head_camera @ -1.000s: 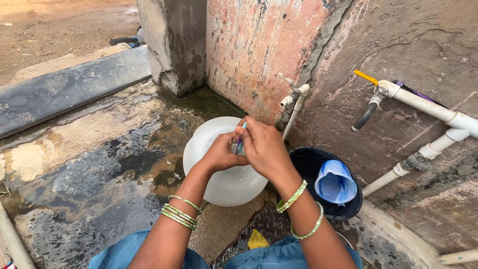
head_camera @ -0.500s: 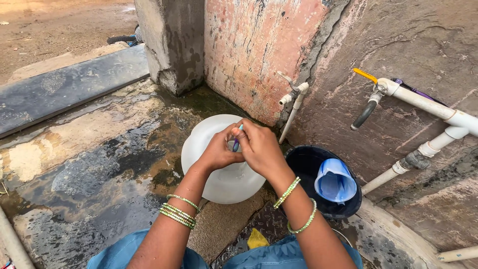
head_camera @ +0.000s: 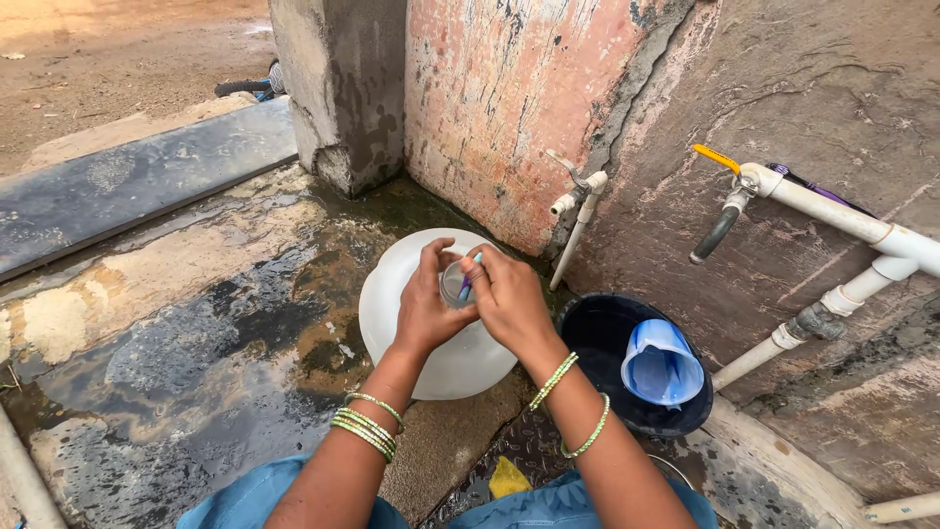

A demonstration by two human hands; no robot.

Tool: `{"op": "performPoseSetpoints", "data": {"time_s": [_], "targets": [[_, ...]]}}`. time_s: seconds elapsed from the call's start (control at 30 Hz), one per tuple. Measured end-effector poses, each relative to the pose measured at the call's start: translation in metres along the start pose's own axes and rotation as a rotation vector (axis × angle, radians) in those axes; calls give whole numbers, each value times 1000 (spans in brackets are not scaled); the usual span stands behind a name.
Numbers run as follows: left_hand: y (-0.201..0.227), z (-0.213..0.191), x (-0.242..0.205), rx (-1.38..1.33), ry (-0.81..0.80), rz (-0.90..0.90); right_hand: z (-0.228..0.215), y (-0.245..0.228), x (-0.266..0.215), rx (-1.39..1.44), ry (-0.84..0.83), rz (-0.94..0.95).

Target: The person picks up a large plastic bottle and places it under a faucet to scrub the neck with a toothbrush before rinsing it.

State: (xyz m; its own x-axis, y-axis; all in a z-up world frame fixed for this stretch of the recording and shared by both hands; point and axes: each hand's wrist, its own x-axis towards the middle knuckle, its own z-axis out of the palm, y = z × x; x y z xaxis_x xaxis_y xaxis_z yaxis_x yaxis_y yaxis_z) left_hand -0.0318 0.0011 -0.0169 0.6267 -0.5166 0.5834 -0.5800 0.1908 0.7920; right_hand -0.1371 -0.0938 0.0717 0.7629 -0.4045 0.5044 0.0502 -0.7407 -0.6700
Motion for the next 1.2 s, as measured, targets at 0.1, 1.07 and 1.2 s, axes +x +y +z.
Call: {"op": "performPoseSetpoints", "data": {"time_s": [0.1, 1.07, 1.2], "targets": [[-22, 7, -12, 425, 132, -17, 14, 13, -1, -151, -34, -162], [-23, -7, 18, 158, -398, -203, 3, 20, 3, -107, -144, 102], [-17, -11, 18, 156, -380, -166, -21, -11, 3, -163, -143, 35]]}}
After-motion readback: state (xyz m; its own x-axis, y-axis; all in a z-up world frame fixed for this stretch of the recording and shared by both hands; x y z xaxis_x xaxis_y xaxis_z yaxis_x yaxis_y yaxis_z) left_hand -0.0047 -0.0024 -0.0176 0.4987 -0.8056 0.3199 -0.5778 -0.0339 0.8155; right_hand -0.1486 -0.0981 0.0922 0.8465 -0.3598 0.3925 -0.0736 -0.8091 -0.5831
